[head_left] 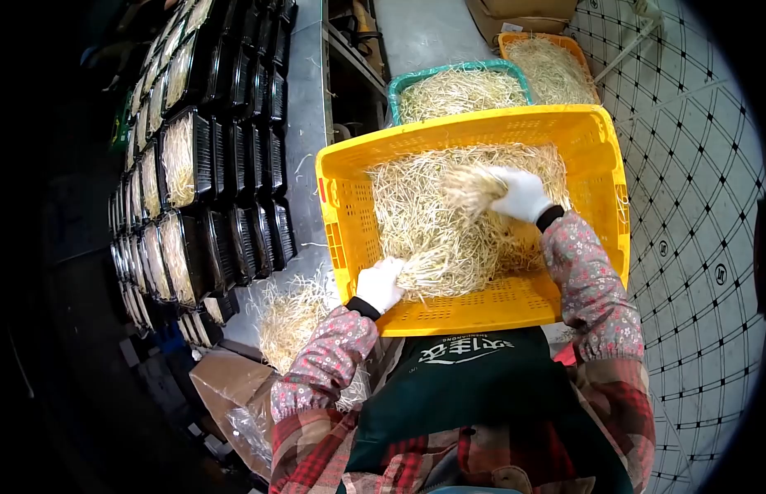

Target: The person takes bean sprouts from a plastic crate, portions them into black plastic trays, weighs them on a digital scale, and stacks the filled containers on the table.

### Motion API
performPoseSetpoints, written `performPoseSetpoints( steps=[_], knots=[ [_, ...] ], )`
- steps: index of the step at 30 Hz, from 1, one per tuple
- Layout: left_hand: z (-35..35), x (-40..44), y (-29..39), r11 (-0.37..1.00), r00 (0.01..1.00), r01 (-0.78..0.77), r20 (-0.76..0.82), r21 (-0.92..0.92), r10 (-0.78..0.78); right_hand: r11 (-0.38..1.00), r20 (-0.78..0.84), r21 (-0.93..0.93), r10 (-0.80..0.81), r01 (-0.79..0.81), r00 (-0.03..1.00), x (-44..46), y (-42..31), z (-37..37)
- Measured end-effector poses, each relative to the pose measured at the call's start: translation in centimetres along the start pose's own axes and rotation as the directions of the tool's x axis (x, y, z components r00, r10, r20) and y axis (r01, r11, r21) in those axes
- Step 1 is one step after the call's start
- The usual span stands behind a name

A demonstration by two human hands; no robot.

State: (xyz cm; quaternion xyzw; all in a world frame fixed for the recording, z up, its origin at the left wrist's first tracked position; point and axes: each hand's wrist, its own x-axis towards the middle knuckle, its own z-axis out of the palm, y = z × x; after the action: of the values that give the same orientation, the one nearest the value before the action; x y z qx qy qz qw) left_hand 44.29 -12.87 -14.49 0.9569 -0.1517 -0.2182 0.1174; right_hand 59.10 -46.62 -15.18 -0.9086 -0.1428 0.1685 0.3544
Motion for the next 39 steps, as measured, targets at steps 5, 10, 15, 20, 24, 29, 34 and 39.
performPoseSetpoints(
  steps=[5,10,15,20,24,29,34,39],
  knots=[
    [-0.1,3.4,3.9,0.991,0.995,-0.062,-0.067,0.122,0.071,0.966,0.325,-0.231,-0.041,0.121,0.945,4.3,-6.8,2.7],
    [0.6,1.5,3.2,0.996,0.997,-0.017,-0.081,-0.088,0.010,0.969,0.072,-0.215,-0.109,0.122,0.991,1.0,-4.0,4.9],
    [2.4,4.6,3.4,0.997,0.995,0.066,0.072,0.032,-0.068,0.885,0.378,-0.414,-0.046,0.214,0.925,-4.0,-5.3,10.0],
    [-0.1,13.3,-0.2,0.990,0.986,0.138,0.091,0.007,-0.138,0.931,0.269,-0.363,0.062,0.041,0.961,3.4,-3.7,8.0],
    [-0.1,16.5,-2.1,0.975,0.979,0.174,0.133,-0.139,-0.156,0.949,0.343,-0.316,0.110,0.004,0.933,6.2,-2.8,7.6],
    [-3.8,14.5,1.2,0.911,0.916,0.233,0.391,-0.341,-0.088,0.969,0.433,-0.247,0.115,-0.005,0.894,4.8,-1.9,7.2],
    [-0.4,11.2,0.1,0.832,0.970,0.148,0.244,-0.534,-0.015,0.972,0.436,-0.221,0.021,0.085,0.900,4.2,-1.0,4.2],
    [-3.9,6.7,0.8,0.996,0.991,-0.069,-0.117,-0.064,0.062,0.961,0.220,-0.195,-0.152,0.196,0.964,4.1,-0.8,1.2]
  ],
)
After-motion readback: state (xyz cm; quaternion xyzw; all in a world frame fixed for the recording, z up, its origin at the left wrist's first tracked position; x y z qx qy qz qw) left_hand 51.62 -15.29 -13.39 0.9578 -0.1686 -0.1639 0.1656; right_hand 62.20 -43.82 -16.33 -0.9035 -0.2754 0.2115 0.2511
